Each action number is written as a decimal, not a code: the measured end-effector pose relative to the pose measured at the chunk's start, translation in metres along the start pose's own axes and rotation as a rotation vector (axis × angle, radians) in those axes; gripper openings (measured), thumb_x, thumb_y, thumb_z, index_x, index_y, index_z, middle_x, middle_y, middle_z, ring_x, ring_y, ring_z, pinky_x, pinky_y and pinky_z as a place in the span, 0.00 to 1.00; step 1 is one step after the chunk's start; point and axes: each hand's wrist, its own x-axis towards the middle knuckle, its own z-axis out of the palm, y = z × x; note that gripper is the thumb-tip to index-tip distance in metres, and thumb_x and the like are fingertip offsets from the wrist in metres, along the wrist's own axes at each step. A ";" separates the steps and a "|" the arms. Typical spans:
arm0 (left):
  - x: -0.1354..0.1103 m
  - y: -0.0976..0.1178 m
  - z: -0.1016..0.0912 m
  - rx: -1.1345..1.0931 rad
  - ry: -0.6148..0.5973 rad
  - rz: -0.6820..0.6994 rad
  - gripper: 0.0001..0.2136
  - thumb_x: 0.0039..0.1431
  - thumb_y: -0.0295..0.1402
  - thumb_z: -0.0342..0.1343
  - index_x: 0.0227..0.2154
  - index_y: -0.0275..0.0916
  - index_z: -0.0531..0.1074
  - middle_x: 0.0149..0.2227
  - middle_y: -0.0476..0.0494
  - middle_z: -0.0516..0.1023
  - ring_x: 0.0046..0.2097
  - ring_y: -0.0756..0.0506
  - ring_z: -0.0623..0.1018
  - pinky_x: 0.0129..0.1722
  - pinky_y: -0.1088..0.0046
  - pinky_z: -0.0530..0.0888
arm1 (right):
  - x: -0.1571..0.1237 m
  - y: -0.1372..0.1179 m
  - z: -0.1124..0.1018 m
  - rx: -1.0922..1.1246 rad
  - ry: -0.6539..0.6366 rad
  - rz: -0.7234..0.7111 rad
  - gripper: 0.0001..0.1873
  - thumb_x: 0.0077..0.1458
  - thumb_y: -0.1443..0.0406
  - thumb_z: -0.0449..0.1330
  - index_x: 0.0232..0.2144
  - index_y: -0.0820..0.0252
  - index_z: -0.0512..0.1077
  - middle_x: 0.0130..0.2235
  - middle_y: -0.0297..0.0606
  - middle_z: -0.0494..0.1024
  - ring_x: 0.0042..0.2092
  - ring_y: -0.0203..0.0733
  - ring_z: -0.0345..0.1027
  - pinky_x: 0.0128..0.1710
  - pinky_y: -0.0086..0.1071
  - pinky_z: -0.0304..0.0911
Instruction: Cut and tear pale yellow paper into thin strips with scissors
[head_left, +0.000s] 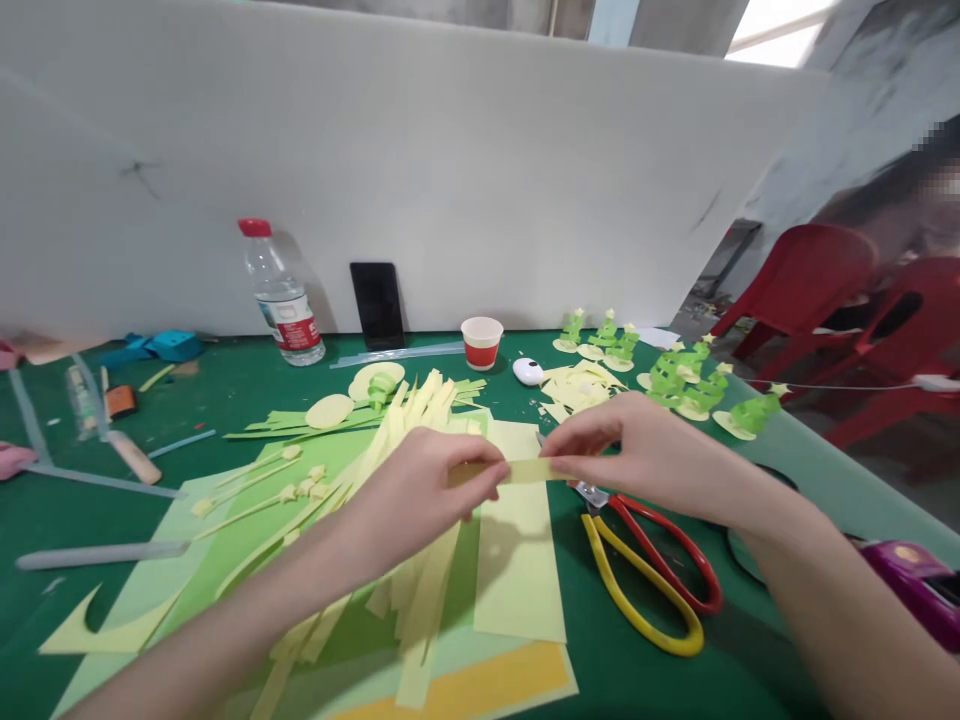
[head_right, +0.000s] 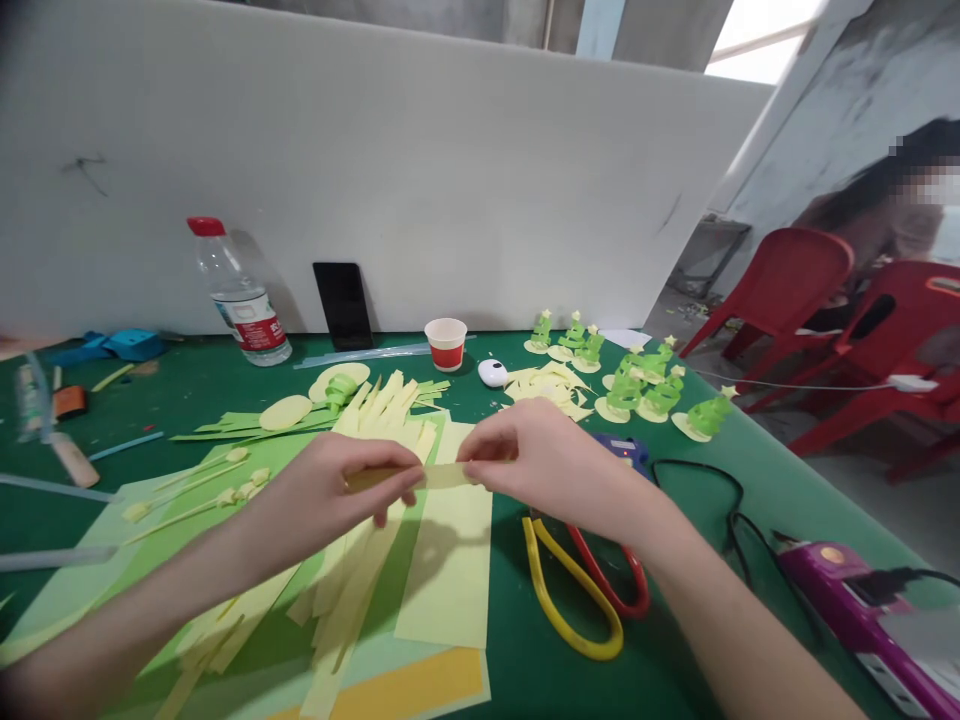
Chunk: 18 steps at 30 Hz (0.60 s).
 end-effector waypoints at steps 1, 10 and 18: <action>-0.001 0.002 0.003 0.013 -0.013 -0.014 0.12 0.56 0.35 0.46 0.27 0.37 0.73 0.23 0.50 0.75 0.20 0.53 0.70 0.21 0.79 0.66 | 0.003 0.001 0.002 0.056 -0.016 -0.011 0.07 0.48 0.66 0.55 0.25 0.61 0.73 0.27 0.33 0.76 0.28 0.33 0.67 0.27 0.24 0.61; -0.005 0.005 0.009 -0.107 -0.047 -0.034 0.13 0.56 0.32 0.45 0.22 0.37 0.71 0.16 0.52 0.71 0.18 0.54 0.70 0.19 0.81 0.65 | 0.010 -0.001 0.018 0.230 -0.052 -0.057 0.05 0.42 0.73 0.53 0.20 0.64 0.68 0.21 0.30 0.68 0.25 0.29 0.60 0.26 0.22 0.57; -0.006 0.004 -0.015 -0.279 -0.094 -0.145 0.10 0.52 0.34 0.49 0.20 0.39 0.70 0.16 0.52 0.73 0.20 0.51 0.73 0.19 0.79 0.68 | 0.000 0.009 -0.010 0.163 -0.194 0.088 0.07 0.45 0.70 0.50 0.18 0.62 0.63 0.18 0.26 0.60 0.21 0.27 0.50 0.19 0.22 0.47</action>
